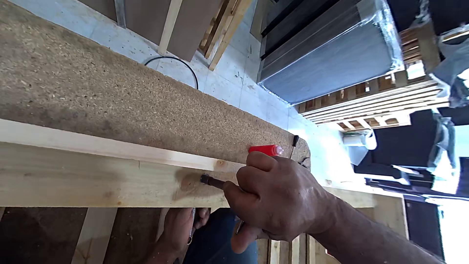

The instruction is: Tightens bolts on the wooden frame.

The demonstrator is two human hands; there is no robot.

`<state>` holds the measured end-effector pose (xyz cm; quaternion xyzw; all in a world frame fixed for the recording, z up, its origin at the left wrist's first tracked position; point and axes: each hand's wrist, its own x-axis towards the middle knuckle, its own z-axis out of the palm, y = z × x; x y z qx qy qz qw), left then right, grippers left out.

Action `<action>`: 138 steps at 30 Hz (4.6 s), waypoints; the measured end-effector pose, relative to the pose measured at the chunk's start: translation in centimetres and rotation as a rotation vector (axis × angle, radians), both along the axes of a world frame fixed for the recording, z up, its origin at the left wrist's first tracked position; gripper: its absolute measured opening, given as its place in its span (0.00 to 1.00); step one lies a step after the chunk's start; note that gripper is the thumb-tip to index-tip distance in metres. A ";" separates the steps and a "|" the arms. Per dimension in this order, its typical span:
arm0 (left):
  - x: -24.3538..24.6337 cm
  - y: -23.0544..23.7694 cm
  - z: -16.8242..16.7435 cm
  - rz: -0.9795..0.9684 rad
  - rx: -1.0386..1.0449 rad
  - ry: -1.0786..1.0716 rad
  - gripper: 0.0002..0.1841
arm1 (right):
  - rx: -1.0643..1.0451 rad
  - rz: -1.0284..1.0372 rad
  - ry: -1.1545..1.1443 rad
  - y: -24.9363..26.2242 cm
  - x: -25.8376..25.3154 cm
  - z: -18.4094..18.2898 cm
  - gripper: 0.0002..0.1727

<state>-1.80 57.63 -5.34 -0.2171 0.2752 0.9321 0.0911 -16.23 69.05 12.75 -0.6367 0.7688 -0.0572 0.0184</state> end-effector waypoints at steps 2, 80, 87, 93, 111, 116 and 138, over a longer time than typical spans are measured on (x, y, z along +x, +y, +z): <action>-0.1 0.4 0.3 0.056 -0.010 -0.108 0.22 | -0.001 0.006 0.001 0.1 0.0 0.0 0.32; -1.5 -5.9 -2.5 -0.384 0.254 0.050 0.09 | 0.096 -0.034 0.050 -0.3 0.3 0.4 0.42; -2.2 -6.4 -1.4 -0.410 0.156 -0.036 0.12 | 0.090 -0.031 0.060 -0.2 0.4 0.3 0.42; -3.1 -8.1 -0.7 -0.521 0.074 -0.076 0.14 | 0.089 -0.038 0.061 -0.2 0.5 0.3 0.43; -3.5 -10.3 -3.3 -0.507 0.339 0.038 0.03 | 0.061 -0.035 0.042 -0.2 0.4 0.1 0.40; -1.7 -5.7 -1.4 -0.299 0.334 -0.070 0.04 | 0.039 -0.050 0.040 -0.1 0.6 -0.1 0.40; -1.0 -2.8 1.3 -0.274 0.177 -0.341 0.23 | 0.034 -0.043 0.055 0.0 0.6 -0.1 0.39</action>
